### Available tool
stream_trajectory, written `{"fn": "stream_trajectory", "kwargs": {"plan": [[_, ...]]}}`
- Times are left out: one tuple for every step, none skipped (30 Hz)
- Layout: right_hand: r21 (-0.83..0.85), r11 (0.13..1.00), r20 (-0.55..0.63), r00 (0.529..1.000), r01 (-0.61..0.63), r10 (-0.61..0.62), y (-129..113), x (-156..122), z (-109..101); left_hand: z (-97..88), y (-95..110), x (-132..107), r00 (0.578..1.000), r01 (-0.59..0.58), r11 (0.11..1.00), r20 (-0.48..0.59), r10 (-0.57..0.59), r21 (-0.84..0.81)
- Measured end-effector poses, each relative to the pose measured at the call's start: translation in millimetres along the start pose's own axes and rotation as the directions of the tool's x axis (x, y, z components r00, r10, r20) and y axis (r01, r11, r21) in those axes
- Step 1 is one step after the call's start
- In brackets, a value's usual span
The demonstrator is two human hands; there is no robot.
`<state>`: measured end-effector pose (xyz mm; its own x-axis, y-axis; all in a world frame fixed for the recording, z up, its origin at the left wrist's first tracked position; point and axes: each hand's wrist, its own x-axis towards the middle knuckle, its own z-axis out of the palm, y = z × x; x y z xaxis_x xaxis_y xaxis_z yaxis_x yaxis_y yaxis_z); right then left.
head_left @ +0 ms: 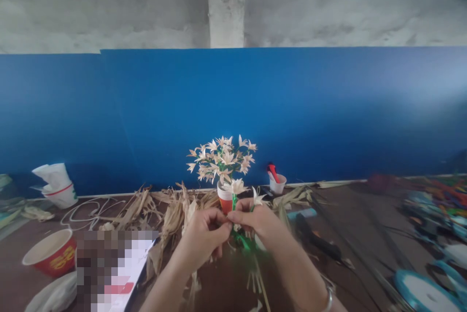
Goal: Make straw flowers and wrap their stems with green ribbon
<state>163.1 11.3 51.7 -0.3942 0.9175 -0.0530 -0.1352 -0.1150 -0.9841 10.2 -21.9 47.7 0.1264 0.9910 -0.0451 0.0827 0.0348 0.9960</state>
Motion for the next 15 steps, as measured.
{"fn": "stream_trajectory", "kwargs": {"plan": [[-0.060, 0.998, -0.035, 0.999, 0.006, -0.008, -1.8, 0.1, 0.7, 0.8, 0.3, 0.5, 0.999, 0.000, 0.999, -0.034, 0.002, 0.044], [-0.118, 0.993, -0.057, 0.998, 0.013, -0.019, -3.6, 0.1, 1.3, 1.5, 0.8, 0.8, 0.999, 0.005, 0.998, -0.050, -0.002, 0.061], [-0.167, 0.986, -0.070, 0.997, 0.017, -0.029, -5.2, -0.1, 1.6, 2.0, 1.5, 1.0, 0.999, 0.014, 0.998, -0.050, -0.011, 0.055], [-0.211, 0.977, -0.078, 0.996, 0.020, -0.037, -6.4, -0.5, 1.7, 2.2, 2.5, 1.0, 0.999, 0.024, 0.999, -0.042, -0.023, 0.034], [-0.247, 0.969, -0.082, 0.996, 0.019, -0.041, -7.3, -1.0, 1.6, 2.1, 3.6, 0.9, 0.999, 0.035, 0.999, -0.027, -0.035, 0.002], [-0.273, 0.962, -0.084, 0.996, 0.015, -0.039, -7.8, -1.6, 1.3, 1.8, 4.7, 0.8, 0.999, 0.045, 0.998, -0.009, -0.045, -0.033], [-0.291, 0.957, -0.081, 0.996, 0.008, -0.033, -8.1, -2.2, 0.8, 1.2, 5.8, 0.8, 0.998, 0.058, 0.996, 0.013, -0.057, -0.067], [-0.303, 0.953, -0.075, 0.997, 0.001, -0.025, -8.2, -2.8, 0.3, 0.5, 6.7, 0.9, 0.997, 0.069, 0.993, 0.037, -0.066, -0.097], [-0.310, 0.951, -0.066, 0.998, -0.005, -0.017, -8.4, -3.4, -0.3, -0.2, 7.1, 1.0, 0.995, 0.079, 0.989, 0.063, -0.072, -0.122], [-0.317, 0.948, -0.058, 0.998, -0.007, -0.012, -8.8, -3.9, -0.8, -0.8, 7.0, 1.4, 0.994, 0.084, 0.986, 0.083, -0.072, -0.144], [-0.323, 0.946, -0.054, 0.999, -0.007, -0.011, -9.3, -4.4, -1.2, -1.4, 6.5, 1.8, 0.993, 0.085, 0.984, 0.097, -0.070, -0.159], [-0.332, 0.943, -0.050, 0.999, -0.002, -0.015, -9.9, -4.9, -1.4, -1.9, 5.5, 2.3, 0.992, 0.086, 0.982, 0.106, -0.068, -0.168], [-0.342, 0.940, -0.048, 0.999, 0.001, -0.019, -10.6, -5.2, -1.5, -2.2, 4.3, 2.8, 0.992, 0.086, 0.981, 0.111, -0.068, -0.174], [-0.350, 0.937, -0.048, 0.999, 0.004, -0.022, -10.9, -5.2, -1.4, -2.4, 3.0, 3.2, 0.992, 0.087, 0.980, 0.110, -0.068, -0.178], [-0.350, 0.937, -0.051, 0.998, 0.004, -0.023, -10.8, -5.0, -1.3, -2.6, 1.8, 3.7, 0.992, 0.088, 0.980, 0.108, -0.070, -0.181]]}}
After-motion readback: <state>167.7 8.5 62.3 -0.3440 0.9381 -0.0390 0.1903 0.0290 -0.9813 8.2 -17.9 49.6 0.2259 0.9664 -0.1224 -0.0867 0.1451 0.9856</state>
